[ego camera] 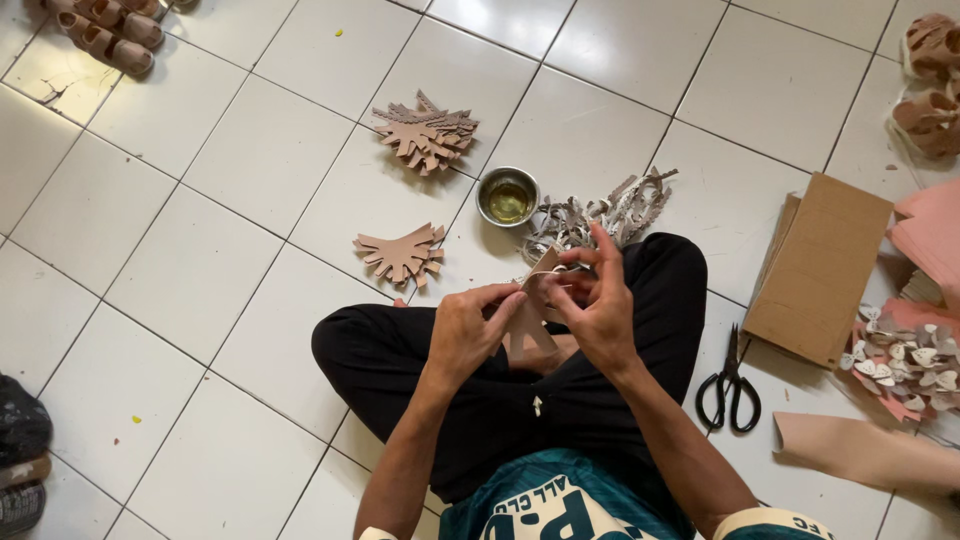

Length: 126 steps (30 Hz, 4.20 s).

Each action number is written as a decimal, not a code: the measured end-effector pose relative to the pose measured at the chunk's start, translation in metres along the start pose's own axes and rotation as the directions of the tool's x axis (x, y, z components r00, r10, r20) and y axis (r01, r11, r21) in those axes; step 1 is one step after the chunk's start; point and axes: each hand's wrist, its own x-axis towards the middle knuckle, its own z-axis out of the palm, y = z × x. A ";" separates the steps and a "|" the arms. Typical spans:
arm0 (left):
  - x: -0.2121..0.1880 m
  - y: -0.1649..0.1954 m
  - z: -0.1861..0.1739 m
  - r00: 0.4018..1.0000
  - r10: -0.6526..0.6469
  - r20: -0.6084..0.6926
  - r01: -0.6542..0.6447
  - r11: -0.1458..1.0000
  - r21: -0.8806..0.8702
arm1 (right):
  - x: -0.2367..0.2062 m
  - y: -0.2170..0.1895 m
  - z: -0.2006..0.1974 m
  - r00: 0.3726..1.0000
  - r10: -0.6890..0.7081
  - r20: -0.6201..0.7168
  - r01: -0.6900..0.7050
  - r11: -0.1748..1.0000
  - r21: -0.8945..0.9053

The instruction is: The person sits cross-legged on the tiled floor assembling decorative leather pieces. They pick up cut leaf- and flower-shaped pieces, dip or coat them using a bowl of glue, press the pieces together, and place the finished assembled piece onto a growing pile of completed decorations.

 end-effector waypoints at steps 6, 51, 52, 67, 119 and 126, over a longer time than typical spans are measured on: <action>-0.002 0.000 0.002 0.995 0.087 -0.039 -0.088 0.996 -0.008 | 0.004 0.000 -0.005 0.980 -0.191 -0.059 0.184 0.976 -0.114; -0.002 0.008 0.018 1.000 -0.011 0.007 0.013 0.950 -0.311 | 0.011 -0.016 -0.008 1.000 0.027 -0.007 -0.026 0.992 0.122; -0.002 0.008 0.018 1.000 -0.015 0.017 0.020 0.953 -0.302 | 0.010 -0.015 -0.009 0.998 0.065 0.008 -0.066 0.991 0.120; 0.001 -0.021 0.022 0.875 0.360 -0.324 -0.300 0.928 0.222 | 0.012 0.009 -0.014 0.976 0.152 -0.157 -0.099 0.948 0.303; -0.007 -0.026 0.042 0.953 -0.248 -0.173 0.015 0.611 -0.791 | -0.006 0.017 0.019 0.978 0.163 -0.129 -0.102 0.918 0.383; -0.006 -0.026 0.038 0.976 -0.144 -0.165 -0.073 0.497 -0.865 | -0.009 0.008 0.021 0.977 0.152 -0.146 -0.090 0.929 0.360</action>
